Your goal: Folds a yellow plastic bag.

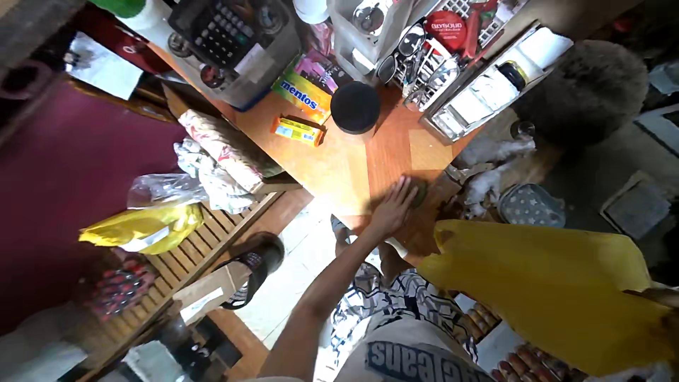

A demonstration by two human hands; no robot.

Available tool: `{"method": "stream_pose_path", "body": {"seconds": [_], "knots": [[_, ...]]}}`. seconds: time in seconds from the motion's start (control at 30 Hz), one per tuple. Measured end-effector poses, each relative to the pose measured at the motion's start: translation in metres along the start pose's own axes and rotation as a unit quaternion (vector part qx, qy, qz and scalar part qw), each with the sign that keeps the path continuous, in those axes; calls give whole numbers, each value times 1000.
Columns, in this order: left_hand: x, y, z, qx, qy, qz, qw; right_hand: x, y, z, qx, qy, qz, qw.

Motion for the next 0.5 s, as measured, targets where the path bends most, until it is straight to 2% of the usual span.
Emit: {"method": "stream_pose_path", "body": {"seconds": [0.07,0.13,0.23,0.3,0.33,0.4,0.47,0.5], "knots": [[54,16,17,2,16,10,1000,-6,3,3,-11,22,8,1000],[64,44,40,-18,79,-45,996,-9,6,6,-12,48,3,999],[3,58,54,-5,166,-153,974,-13,-5,20,26,84,2,996],[-53,56,46,12,186,-169,968,-18,-27,41,55,99,13,993],[-70,51,37,6,167,-158,973,-19,-39,54,77,98,28,992],[-73,31,17,6,74,-99,992,-24,-53,75,122,88,69,986],[-31,14,8,16,-41,-31,999,-27,-53,84,154,110,92,978],[0,19,10,38,-72,-26,996,-27,-51,83,152,136,82,976]]}}
Point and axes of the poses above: each hand's wrist, its own x-axis away from the middle knuckle, its own y-axis out of the back of the hand, z = x × y, the point moved 7 cm from there along -x, towards the middle knuckle, and after that the axes turned 14 degrees about x, right-handed, at the moved point
